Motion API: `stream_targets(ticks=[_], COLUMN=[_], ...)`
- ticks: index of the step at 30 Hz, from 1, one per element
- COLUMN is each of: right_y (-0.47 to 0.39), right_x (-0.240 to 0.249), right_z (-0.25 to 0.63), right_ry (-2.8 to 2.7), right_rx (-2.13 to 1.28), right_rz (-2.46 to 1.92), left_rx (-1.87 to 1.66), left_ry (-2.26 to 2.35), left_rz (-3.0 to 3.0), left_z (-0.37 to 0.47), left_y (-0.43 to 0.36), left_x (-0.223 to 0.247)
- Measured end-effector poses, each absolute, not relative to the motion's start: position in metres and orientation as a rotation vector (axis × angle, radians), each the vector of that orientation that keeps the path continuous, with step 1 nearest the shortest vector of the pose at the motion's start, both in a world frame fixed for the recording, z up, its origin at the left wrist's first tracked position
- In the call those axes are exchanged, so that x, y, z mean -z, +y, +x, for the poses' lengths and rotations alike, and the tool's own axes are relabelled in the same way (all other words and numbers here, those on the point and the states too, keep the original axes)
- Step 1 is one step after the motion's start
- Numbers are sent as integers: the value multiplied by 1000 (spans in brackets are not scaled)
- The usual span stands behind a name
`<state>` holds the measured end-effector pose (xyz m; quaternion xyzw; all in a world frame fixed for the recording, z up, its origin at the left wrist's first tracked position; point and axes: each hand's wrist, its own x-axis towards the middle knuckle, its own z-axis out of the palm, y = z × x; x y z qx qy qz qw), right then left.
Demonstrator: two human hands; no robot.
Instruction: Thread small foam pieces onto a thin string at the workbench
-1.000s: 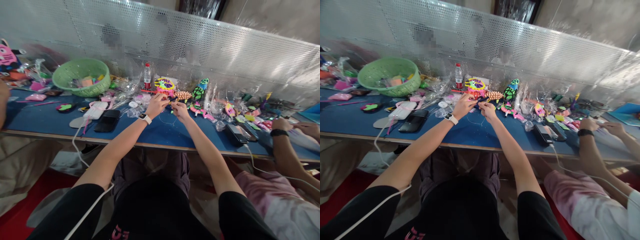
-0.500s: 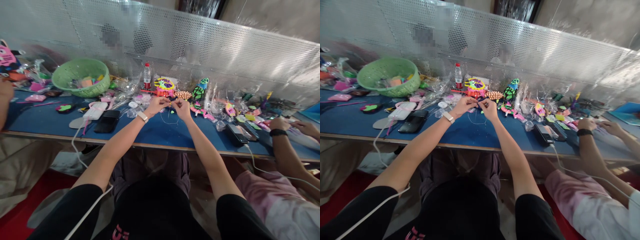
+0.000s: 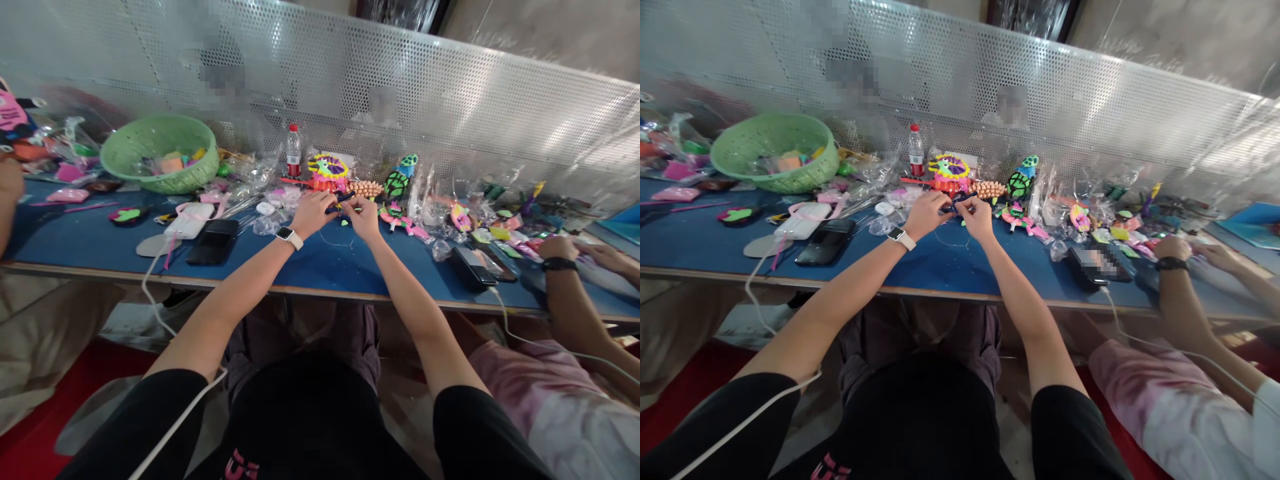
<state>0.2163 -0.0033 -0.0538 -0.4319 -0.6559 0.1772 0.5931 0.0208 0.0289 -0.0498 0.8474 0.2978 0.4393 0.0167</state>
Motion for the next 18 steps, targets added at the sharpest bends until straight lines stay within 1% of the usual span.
stream_targets(ticks=[4, 8, 14, 16, 18], right_y=[-5, -7, -8, -7, -4], right_x=[53, 52, 52, 54, 56], right_z=[216, 218, 216, 215, 215], right_ry=[-1521, -1524, -1519, -1510, -1479], right_rx=[-418, -417, -407, -396, -387], right_rz=[-991, -968, -978, -981, -997], left_rx=[-1399, -1463, -1293, -1297, -1380], left_ry=[900, 837, 766, 774, 812], left_rz=[2627, 2426, 1898, 1907, 2025], left_z=[19, 23, 32, 31, 27], left_y=[25, 23, 30, 30, 29], left_x=[46, 42, 47, 48, 47])
